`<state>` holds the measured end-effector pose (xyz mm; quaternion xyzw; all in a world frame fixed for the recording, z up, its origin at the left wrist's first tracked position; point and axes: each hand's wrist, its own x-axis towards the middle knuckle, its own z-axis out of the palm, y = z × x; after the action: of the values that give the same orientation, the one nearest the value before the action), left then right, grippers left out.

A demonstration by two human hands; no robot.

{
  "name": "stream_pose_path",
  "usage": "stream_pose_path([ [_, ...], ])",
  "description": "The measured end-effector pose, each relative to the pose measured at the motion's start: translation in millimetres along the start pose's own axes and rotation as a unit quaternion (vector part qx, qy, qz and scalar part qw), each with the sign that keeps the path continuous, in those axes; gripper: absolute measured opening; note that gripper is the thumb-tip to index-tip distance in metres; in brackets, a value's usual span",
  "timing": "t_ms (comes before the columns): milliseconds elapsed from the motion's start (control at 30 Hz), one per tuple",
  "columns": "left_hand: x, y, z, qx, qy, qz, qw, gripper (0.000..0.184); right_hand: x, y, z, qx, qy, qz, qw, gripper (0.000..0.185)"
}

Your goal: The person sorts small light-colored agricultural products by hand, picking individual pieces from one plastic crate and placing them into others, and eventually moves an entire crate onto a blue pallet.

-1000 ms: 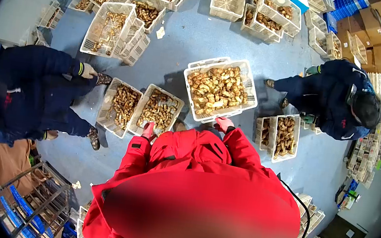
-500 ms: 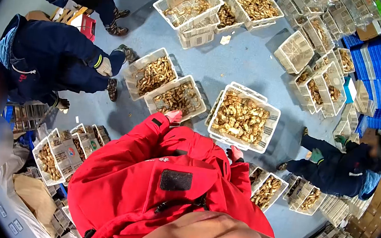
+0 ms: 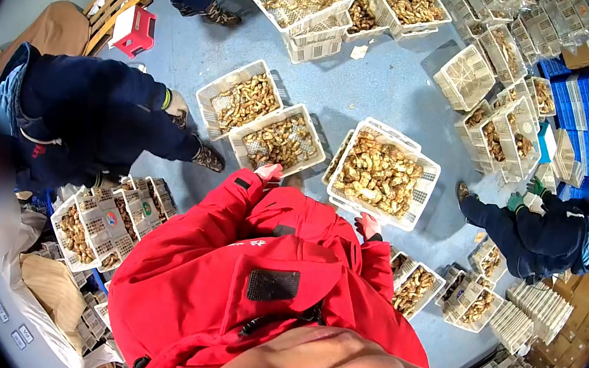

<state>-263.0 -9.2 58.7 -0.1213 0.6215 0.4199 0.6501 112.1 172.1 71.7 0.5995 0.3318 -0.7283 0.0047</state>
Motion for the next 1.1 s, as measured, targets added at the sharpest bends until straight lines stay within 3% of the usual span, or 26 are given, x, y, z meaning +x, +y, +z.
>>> stream_pose_path([
  [267,-3.6,5.2,-8.7,-0.039,-0.03,0.013,0.999,0.039,1.2,8.5,4.4,0.059,0.01,0.044,0.997,0.024],
  [433,-4.9,5.4,-20.2,-0.051,-0.016,0.013,0.998,0.037,7.0,11.2,13.9,0.028,0.005,0.021,0.999,0.031],
  [500,10.2,-3.3,-35.4,0.034,0.0,0.057,0.998,0.043,10.5,5.9,20.4,0.015,-0.017,0.027,0.999,0.032],
  [533,17.0,-9.0,-51.5,0.176,-0.023,0.205,0.962,0.048,6.4,1.1,28.1,-0.007,0.013,0.031,0.999,0.034],
  [600,-8.8,6.1,-44.8,0.089,0.005,0.117,0.989,0.058,13.8,-1.6,36.3,-0.023,-0.01,0.033,0.999,0.033],
  [667,-5.8,-4.2,-64.4,0.093,0.02,0.136,0.986,0.06,22.9,-3.5,41.6,0.001,-0.058,0.047,0.997,0.032],
  [700,-7.3,-3.8,-67.0,0.013,0.042,0.075,0.996,0.061,28.4,-7.5,49.3,-0.095,-0.069,0.019,0.993,0.029],
  [767,-22.9,0.3,-75.4,-0.061,0.051,0.039,0.996,0.058,25.2,-27.4,66.9,-0.301,-0.038,-0.074,0.95,0.027],
  [800,-24.7,-4.6,-83.9,-0.076,0.033,0.033,0.996,0.053,50.2,-26.5,58.8,-0.461,-0.114,-0.148,0.867,0.029],
  [833,-26.0,-5.9,-93.1,-0.09,0.015,0.029,0.995,0.049,79.0,-18.3,51.5,-0.217,-0.184,-0.04,0.958,0.027],
  [867,-31.1,-2.9,-97.2,-0.088,0.027,0.025,0.995,0.046,108.5,-9.0,43.3,0.036,-0.2,0.088,0.975,0.025],
  [900,-34.7,-2.9,-101.6,-0.085,0.038,0.023,0.995,0.043,90.4,-34.7,67.3,-0.059,-0.092,0.054,0.993,0.024],
  [933,-39.9,-4.4,-105.7,-0.115,0.049,0.039,0.991,0.041,112.8,-47.0,73.9,-0.431,-0.09,-0.194,0.877,0.023],
  [967,-42.4,-8.1,-114.3,-0.124,0.055,0.034,0.99,0.04,143.9,-49.8,71.2,-0.711,-0.065,-0.396,0.578,0.023],
  [1000,-49.7,-11.2,-118.0,-0.134,0.065,0.035,0.988,0.04,161.3,-73.6,78.8,-0.474,-0.178,-0.318,0.802,0.023],
  [1033,-58.0,-11.8,-122.9,-0.141,0.076,0.037,0.986,0.04,182.5,-110.4,94.3,-0.176,-0.272,-0.203,0.924,0.023],
  [1067,-59.2,-18.2,-132.9,-0.163,0.072,0.041,0.983,0.042,200.7,-150.1,114.7,0.148,-0.335,-0.064,0.928,0.023],
  [1100,-55.1,-29.1,-144.8,-0.182,0.068,0.043,0.98,0.043,208.7,-202.6,146.1,0.058,-0.198,-0.116,0.972,0.029],
])
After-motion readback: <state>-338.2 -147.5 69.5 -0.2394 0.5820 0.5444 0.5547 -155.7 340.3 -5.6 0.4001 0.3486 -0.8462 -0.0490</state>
